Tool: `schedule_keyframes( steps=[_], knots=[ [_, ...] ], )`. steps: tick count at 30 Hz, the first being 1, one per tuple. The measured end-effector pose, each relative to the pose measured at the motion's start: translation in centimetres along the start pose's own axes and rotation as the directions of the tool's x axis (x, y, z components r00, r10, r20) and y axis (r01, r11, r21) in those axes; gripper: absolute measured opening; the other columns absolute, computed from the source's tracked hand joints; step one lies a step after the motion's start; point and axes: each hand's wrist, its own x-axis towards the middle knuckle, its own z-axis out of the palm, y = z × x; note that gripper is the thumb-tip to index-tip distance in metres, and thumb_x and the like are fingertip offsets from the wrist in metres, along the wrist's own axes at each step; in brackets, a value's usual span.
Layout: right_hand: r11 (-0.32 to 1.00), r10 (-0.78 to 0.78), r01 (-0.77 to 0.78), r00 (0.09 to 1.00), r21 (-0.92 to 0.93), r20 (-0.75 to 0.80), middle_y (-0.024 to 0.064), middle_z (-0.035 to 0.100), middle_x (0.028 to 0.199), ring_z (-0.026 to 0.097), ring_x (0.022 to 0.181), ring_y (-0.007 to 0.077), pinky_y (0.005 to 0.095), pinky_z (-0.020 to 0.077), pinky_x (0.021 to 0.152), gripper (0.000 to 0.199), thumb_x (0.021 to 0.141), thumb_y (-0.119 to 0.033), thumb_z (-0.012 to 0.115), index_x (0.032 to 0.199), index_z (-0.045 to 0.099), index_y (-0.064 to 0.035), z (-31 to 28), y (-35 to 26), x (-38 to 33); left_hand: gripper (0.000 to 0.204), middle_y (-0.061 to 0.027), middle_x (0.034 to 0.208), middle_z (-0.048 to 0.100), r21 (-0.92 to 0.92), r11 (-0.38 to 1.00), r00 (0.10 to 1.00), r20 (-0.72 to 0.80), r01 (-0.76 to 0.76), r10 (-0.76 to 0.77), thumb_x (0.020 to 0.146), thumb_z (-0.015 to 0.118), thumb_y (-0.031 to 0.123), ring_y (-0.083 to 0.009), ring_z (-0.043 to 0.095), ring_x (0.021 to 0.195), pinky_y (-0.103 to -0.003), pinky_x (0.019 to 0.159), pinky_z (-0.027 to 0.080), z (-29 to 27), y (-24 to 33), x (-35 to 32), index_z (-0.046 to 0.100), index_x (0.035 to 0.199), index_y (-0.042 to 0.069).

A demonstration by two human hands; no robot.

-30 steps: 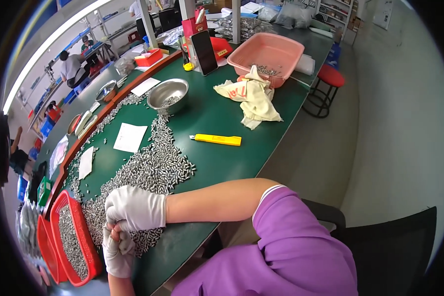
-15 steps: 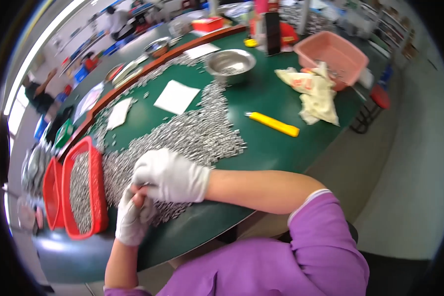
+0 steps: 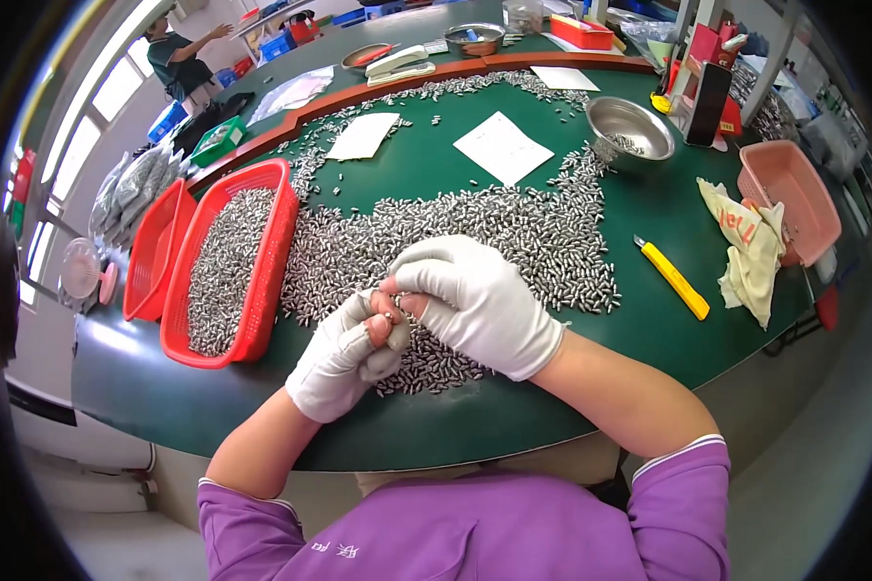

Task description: Sorting through small silver-colored metal components on a factory workbench.

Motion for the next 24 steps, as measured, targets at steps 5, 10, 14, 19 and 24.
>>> schedule_keyframes(
  steps=[5, 10, 14, 19, 24],
  knots=[
    [0.974, -0.22, 0.221, 0.975, -0.057, 0.02, 0.0107, 0.063, 0.085, 0.062, 0.074, 0.0302, 0.0378, 0.0517, 0.066, 0.018, 0.069, -0.007, 0.072, 0.085, 0.064, -0.0041, -0.8, -0.2, 1.0, 0.026, 0.0011, 0.082, 0.054, -0.005, 1.0, 0.999, -0.042, -0.029, 0.029, 0.091, 0.064, 0.032, -0.0051, 0.039, 0.061, -0.019, 0.052, 0.029, 0.1, -0.1, 0.1, 0.051, 0.099, 0.011],
    [0.969, -0.228, 0.236, 0.968, -0.068, 0.109, 0.0112, 0.064, 0.09, 0.063, 0.078, 0.0314, 0.0389, 0.0522, 0.067, 0.021, 0.071, -0.009, 0.074, 0.089, 0.064, -0.0059, -0.6, 0.2, 0.7, 0.025, 0.0014, 0.075, 0.051, 0.025, 0.999, 0.996, -0.074, -0.037, 0.039, 0.091, 0.062, 0.033, -0.0062, 0.034, 0.053, -0.021, 0.05, 0.027, 0.3, -0.3, 0.2, 0.053, 0.098, 0.011],
    [0.972, -0.215, 0.219, 0.975, -0.09, 0.048, 0.0101, 0.064, 0.086, 0.062, 0.075, 0.0296, 0.0381, 0.0517, 0.066, 0.019, 0.068, -0.007, 0.072, 0.085, 0.065, -0.0048, -0.5, 0.3, 0.6, 0.025, 0.0013, 0.075, 0.051, 0.008, 0.999, 0.997, -0.073, -0.034, 0.035, 0.091, 0.062, 0.034, -0.0061, 0.035, 0.053, -0.021, 0.05, 0.028, 0.5, -0.3, 0.1, 0.053, 0.098, 0.012],
    [0.91, -0.081, 0.118, 0.991, -0.396, 0.111, 0.0088, 0.062, 0.089, 0.061, 0.086, 0.0279, 0.0382, 0.0501, 0.077, 0.021, 0.07, -0.014, 0.07, 0.088, 0.066, -0.0042, -1.3, 0.9, 0.6, 0.025, 0.0012, 0.079, 0.052, -0.009, 1.0, 0.995, -0.095, -0.028, 0.027, 0.091, 0.061, 0.034, -0.006, 0.035, 0.054, -0.021, 0.051, 0.03, 0.4, -0.1, 0.0, 0.053, 0.098, 0.012],
    [0.849, 0.12, 0.01, 0.97, -0.529, 0.21, 0.0065, 0.061, 0.092, 0.059, 0.089, 0.026, 0.0379, 0.049, 0.078, 0.021, 0.073, -0.022, 0.07, 0.09, 0.067, -0.0096, -1.0, 3.0, -0.9, 0.025, 0.0012, 0.081, 0.052, -0.019, 0.999, 0.997, -0.072, -0.034, 0.033, 0.091, 0.062, 0.034, -0.0059, 0.036, 0.054, -0.02, 0.052, 0.03, 0.3, -0.1, 0.1, 0.053, 0.099, 0.012]
  ],
)
